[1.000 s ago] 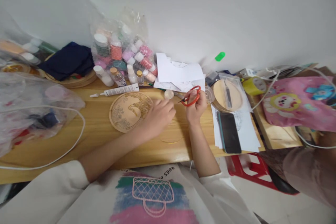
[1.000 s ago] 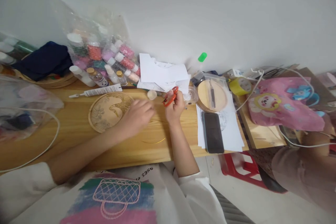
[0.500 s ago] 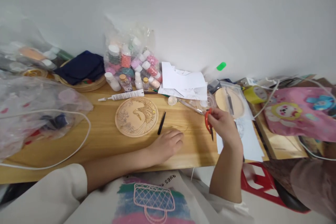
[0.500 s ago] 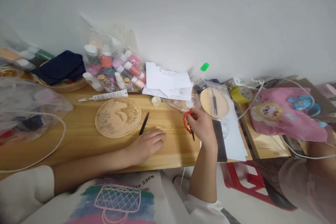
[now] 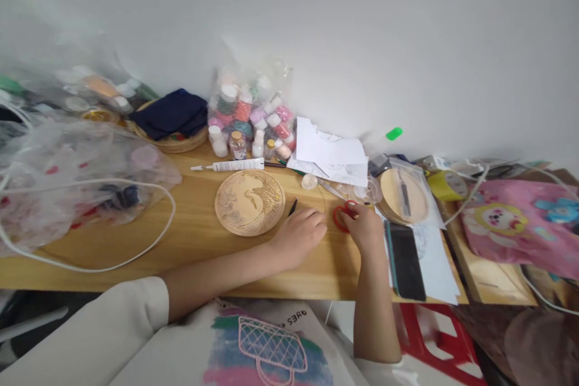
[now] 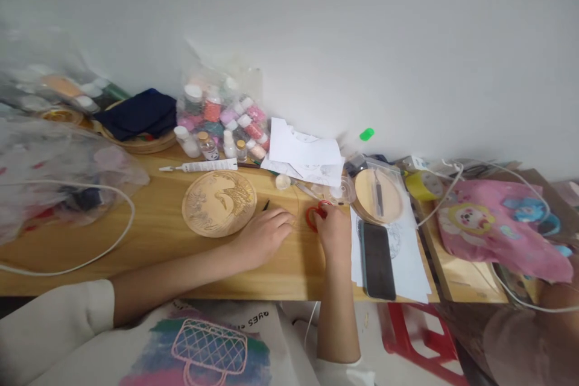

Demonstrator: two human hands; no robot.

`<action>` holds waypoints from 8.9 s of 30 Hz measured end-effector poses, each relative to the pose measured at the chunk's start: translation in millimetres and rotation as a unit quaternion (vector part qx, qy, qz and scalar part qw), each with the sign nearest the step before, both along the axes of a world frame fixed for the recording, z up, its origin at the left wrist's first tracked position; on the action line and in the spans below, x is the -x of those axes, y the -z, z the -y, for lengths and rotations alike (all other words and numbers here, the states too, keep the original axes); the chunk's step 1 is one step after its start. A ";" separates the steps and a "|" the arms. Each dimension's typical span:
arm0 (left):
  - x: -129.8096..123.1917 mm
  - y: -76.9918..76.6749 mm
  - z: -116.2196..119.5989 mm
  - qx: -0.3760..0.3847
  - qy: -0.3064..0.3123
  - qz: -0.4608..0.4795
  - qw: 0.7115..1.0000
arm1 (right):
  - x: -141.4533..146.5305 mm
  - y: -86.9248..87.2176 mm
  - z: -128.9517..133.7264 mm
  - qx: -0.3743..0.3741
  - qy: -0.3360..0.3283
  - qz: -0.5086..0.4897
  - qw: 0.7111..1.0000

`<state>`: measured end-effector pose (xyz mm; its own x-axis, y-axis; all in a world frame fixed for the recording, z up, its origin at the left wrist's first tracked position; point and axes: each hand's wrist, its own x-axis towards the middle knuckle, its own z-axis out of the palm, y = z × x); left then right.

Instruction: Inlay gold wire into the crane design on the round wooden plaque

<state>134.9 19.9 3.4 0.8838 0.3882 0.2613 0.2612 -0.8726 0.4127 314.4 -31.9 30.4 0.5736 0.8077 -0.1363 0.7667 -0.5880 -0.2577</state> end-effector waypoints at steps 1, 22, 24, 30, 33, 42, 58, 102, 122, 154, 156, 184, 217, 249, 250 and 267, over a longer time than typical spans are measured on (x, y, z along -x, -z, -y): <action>8.3 -4.0 -6.1 0.006 -0.010 0.010 1.000 | 1.3 -0.6 -1.5 0.004 0.003 0.010 1.000; 179.0 18.5 -117.4 -0.024 -0.295 -0.035 0.955 | 141.6 -16.4 -140.9 0.017 -0.130 -0.043 0.990; 179.3 20.2 -118.0 -0.024 -0.293 -0.034 0.955 | 138.3 -8.9 -141.7 -0.003 -0.131 -0.064 0.989; 183.3 27.0 -122.5 -0.025 -0.272 -0.011 0.962 | 126.0 4.9 -136.9 -0.109 -0.121 -0.174 0.971; 184.3 28.2 -124.8 -0.032 -0.262 0.015 0.964 | 123.2 4.9 -131.3 -0.191 -0.104 -0.242 0.945; 173.9 -24.6 -94.2 -0.066 -0.170 0.133 0.974 | 123.4 -10.7 -86.4 -0.404 0.017 -0.466 0.787; 158.1 -74.9 -57.3 -0.020 -0.083 0.127 0.988 | 131.2 -37.5 -36.6 -0.532 0.114 -0.575 0.611; 163.8 12.8 -55.2 0.145 -0.282 0.085 0.945 | 132.4 23.1 -35.3 -0.364 0.166 -0.722 0.564; 188.2 29.3 -126.4 -0.005 -0.212 0.048 0.976 | 119.0 20.5 -31.1 -0.364 0.175 -0.743 0.533; 153.3 20.3 -99.5 -0.016 -0.105 0.119 0.987 | 103.9 31.8 -28.5 -0.410 0.188 -0.739 0.501; 154.6 19.4 -98.9 -0.014 -0.109 0.112 0.988 | 103.6 32.0 -28.3 -0.409 0.189 -0.738 0.502; 154.9 6.7 -103.6 0.031 -0.157 -0.013 0.987 | 106.7 26.3 -30.4 -0.399 0.233 -0.724 0.512; 149.3 -8.8 -138.7 -0.039 -0.028 -0.021 0.999 | 103.6 28.8 -29.0 -0.388 0.226 -0.744 0.495; 145.3 1.5 -31.9 -0.171 -0.229 -0.181 0.941 | 100.3 36.8 -25.6 -0.385 0.183 -0.768 0.478; 145.7 0.4 -32.2 -0.179 -0.223 -0.185 0.940 | 100.1 37.0 -25.4 -0.384 0.180 -0.769 0.479; 145.9 -0.4 -30.4 -0.165 -0.203 -0.216 0.941 | 101.9 35.5 -26.1 -0.387 0.192 -0.763 0.481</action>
